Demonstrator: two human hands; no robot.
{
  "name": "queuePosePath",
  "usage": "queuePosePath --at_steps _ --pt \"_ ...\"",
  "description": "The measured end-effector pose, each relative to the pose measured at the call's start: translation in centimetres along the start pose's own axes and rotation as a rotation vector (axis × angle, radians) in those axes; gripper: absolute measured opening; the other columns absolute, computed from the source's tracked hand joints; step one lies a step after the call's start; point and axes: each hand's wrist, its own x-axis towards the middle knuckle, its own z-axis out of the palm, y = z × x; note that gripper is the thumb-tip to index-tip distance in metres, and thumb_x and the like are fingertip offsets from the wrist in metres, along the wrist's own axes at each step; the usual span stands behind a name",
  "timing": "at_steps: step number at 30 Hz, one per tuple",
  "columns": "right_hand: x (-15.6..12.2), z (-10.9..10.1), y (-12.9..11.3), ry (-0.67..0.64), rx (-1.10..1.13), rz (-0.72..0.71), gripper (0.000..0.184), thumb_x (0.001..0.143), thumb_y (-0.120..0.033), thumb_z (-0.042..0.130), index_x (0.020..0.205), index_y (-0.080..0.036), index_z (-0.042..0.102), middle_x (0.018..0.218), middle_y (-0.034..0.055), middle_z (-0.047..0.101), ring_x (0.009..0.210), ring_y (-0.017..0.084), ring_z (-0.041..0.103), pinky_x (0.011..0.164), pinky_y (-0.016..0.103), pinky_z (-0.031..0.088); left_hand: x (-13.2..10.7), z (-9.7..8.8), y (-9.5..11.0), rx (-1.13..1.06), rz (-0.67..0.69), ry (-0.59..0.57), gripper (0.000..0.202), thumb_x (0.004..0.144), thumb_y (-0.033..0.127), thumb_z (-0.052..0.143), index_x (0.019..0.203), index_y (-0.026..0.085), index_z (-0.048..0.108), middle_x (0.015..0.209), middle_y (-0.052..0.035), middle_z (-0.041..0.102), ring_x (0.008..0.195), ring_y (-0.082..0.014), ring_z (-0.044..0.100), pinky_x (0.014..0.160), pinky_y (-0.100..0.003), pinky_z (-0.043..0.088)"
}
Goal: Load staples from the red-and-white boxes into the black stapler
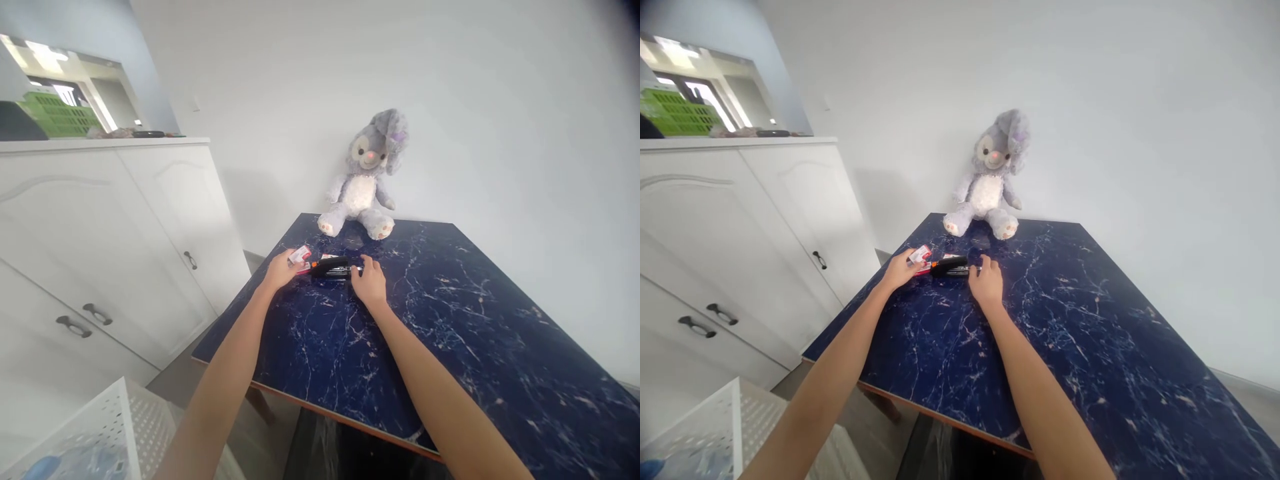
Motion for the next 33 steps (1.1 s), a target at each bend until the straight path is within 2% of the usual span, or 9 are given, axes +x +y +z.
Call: queuePosePath --at_steps 3,9,13,16,20,22,25,28,33 --pt "0.3 0.0 -0.1 -0.064 -0.008 0.030 0.048 0.092 -0.026 0.050 0.137 -0.010 0.051 0.118 0.0205 0.064 0.108 0.033 0.062 0.095 0.043 0.047 0.3 -0.3 -0.4 0.034 -0.087 -0.081 0.039 0.088 0.052 0.060 0.113 0.022 0.067 0.102 -0.0064 0.074 0.090 -0.0243 0.068 0.075 -0.031 0.047" --pt "0.9 0.1 0.7 -0.130 0.095 0.051 0.043 0.090 -0.023 0.051 0.132 -0.017 0.055 0.121 0.0150 0.067 0.106 0.029 0.066 0.095 0.040 0.048 0.7 0.0 0.2 0.158 -0.003 -0.209 0.032 0.083 0.050 0.064 0.098 0.022 0.068 0.097 -0.0063 0.073 0.086 -0.0243 0.067 0.071 -0.030 0.045" --pt "1.2 0.0 0.6 -0.149 0.255 0.115 0.042 0.095 -0.037 0.050 0.133 -0.020 0.055 0.121 0.0118 0.070 0.106 0.026 0.068 0.096 0.038 0.049 0.3 0.9 2.2 0.112 0.010 -0.279 0.032 0.079 0.049 0.067 0.093 0.020 0.067 0.089 -0.0039 0.072 0.079 -0.0226 0.067 0.069 -0.029 0.046" --pt "1.3 -0.4 0.4 -0.138 0.314 0.179 0.045 0.098 -0.049 0.043 0.129 -0.021 0.059 0.113 0.0108 0.073 0.106 0.027 0.069 0.096 0.040 0.049 -0.6 2.2 5.0 0.054 0.132 -0.328 0.035 0.080 0.046 0.067 0.104 0.021 0.069 0.097 -0.0051 0.073 0.086 -0.0246 0.068 0.076 -0.032 0.049" --pt "1.4 -0.9 0.7 -0.122 0.386 0.261 0.046 0.095 -0.051 0.047 0.127 -0.021 0.061 0.115 0.0100 0.073 0.109 0.026 0.068 0.097 0.038 0.048 -2.3 3.5 8.5 -0.150 0.203 -0.465 0.086 0.074 0.049 0.076 0.149 0.024 0.044 0.137 -0.0108 0.061 0.117 -0.0303 0.062 0.097 -0.038 0.048" --pt "1.5 -1.0 1.1 -0.132 0.421 0.255 0.044 0.092 -0.048 0.052 0.126 -0.021 0.062 0.118 0.0094 0.072 0.110 0.023 0.067 0.098 0.035 0.047 -2.8 3.7 9.4 -0.240 0.229 -0.585 0.106 0.069 0.052 0.080 0.158 0.025 0.027 0.154 -0.0130 0.044 0.131 -0.0328 0.053 0.104 -0.039 0.046" --pt "1.7 -1.2 1.5 -0.172 0.466 0.235 0.041 0.091 -0.046 0.054 0.123 -0.022 0.064 0.115 0.0075 0.073 0.107 0.021 0.067 0.097 0.033 0.047 -3.2 3.5 9.8 -0.267 0.255 -0.715 0.117 0.063 0.053 0.084 0.160 0.027 0.023 0.161 -0.0133 0.029 0.138 -0.0367 0.044 0.109 -0.042 0.042" --pt "1.7 -1.6 1.9 -0.233 0.505 0.219 0.039 0.090 -0.047 0.054 0.119 -0.023 0.065 0.113 0.0052 0.073 0.104 0.021 0.067 0.097 0.035 0.047 -3.5 3.2 10.1 -0.252 0.235 -0.699 0.106 0.062 0.049 0.085 0.155 0.031 0.037 0.157 -0.0122 0.034 0.134 -0.0372 0.049 0.109 -0.044 0.042" --pt "0.5 -3.8 3.0 -0.253 0.547 0.182 0.035 0.090 -0.048 0.050 0.111 -0.024 0.066 0.108 0.0022 0.072 0.100 0.021 0.065 0.094 0.035 0.046 -4.8 3.8 12.3 -0.257 0.286 -0.655 0.071 0.075 0.041 0.078 0.141 0.032 0.055 0.145 -0.0111 0.047 0.119 -0.0307 0.061 0.101 -0.040 0.049"
